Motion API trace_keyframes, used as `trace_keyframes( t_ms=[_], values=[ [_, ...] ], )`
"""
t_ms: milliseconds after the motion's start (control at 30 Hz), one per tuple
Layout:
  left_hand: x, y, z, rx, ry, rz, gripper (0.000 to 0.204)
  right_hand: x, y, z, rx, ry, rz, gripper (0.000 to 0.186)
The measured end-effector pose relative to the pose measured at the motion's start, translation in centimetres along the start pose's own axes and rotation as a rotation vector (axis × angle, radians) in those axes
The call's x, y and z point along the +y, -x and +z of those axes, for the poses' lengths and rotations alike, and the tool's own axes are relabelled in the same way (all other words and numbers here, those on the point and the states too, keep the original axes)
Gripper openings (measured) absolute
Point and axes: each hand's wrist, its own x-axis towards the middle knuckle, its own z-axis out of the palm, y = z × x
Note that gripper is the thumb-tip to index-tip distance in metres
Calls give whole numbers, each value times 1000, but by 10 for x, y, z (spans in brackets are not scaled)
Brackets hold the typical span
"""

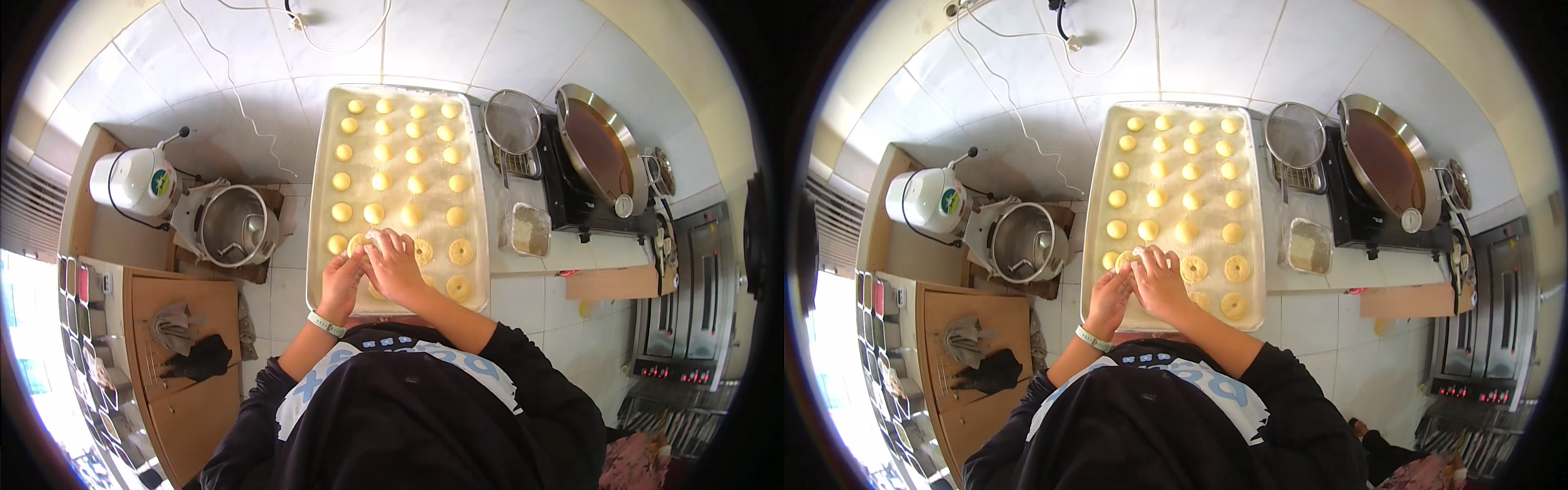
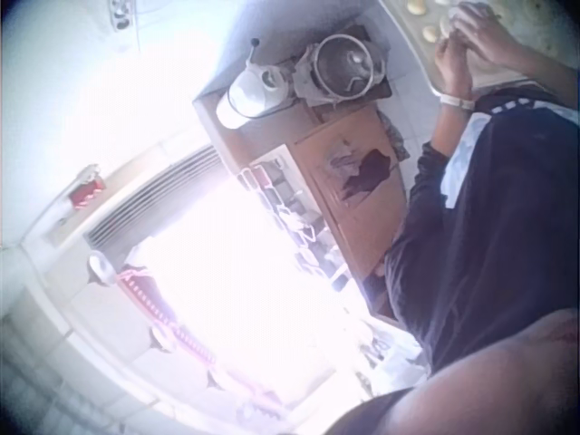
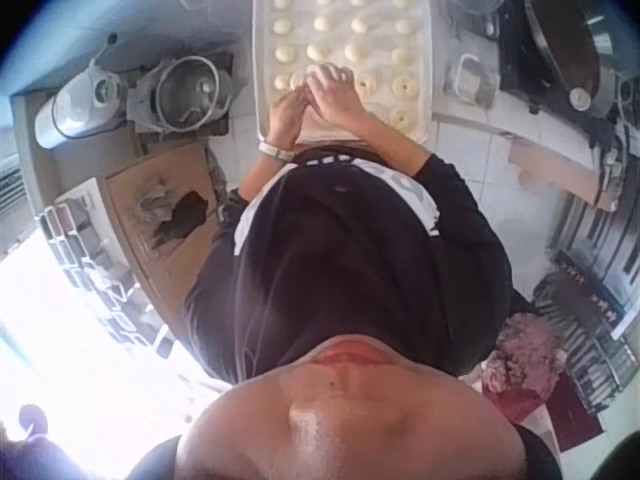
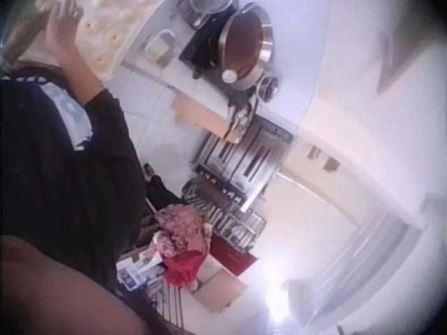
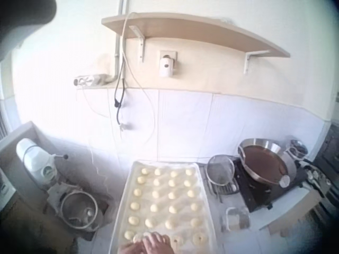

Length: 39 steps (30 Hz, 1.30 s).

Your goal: The person forms round pieces of dough into rings by hand, places them on a metal tray, and then stores the trays in a rack.

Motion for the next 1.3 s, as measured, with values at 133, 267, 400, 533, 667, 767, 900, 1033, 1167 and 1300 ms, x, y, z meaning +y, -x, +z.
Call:
trace_keyframes(
  t_ms=[133,267,400,533,667,767,900,1033,1167,1300],
  values=[
    [15,-6,-7,-59,-39,-41,23,-21,-9,-6,22,-2,102,34],
    [43,-6,-14,-174,-183,-22,25,-28,-23,2,143,-624,303,26],
    [65,0,-14,-255,-350,42,22,-30,-39,-3,162,-943,517,29],
    [79,0,-21,-164,-364,159,22,-30,-47,-2,71,-935,489,24],
    [90,4,-19,-183,-168,112,23,-40,-59,-5,165,-1066,562,23],
    [92,3,-26,-172,-89,51,23,-43,-59,-5,67,-936,430,25],
    [94,2,-30,-189,-68,5,22,-33,-61,-6,12,-1215,656,26],
    [96,2,-28,-224,-67,-117,21,-41,-58,-7,-67,-1135,580,25],
    [94,6,-22,-166,-74,-47,21,-24,-51,-13,-79,-1238,674,25],
    [84,1,-21,-195,-139,-106,23,-29,-51,-18,-64,-1190,623,24]
  ],
)
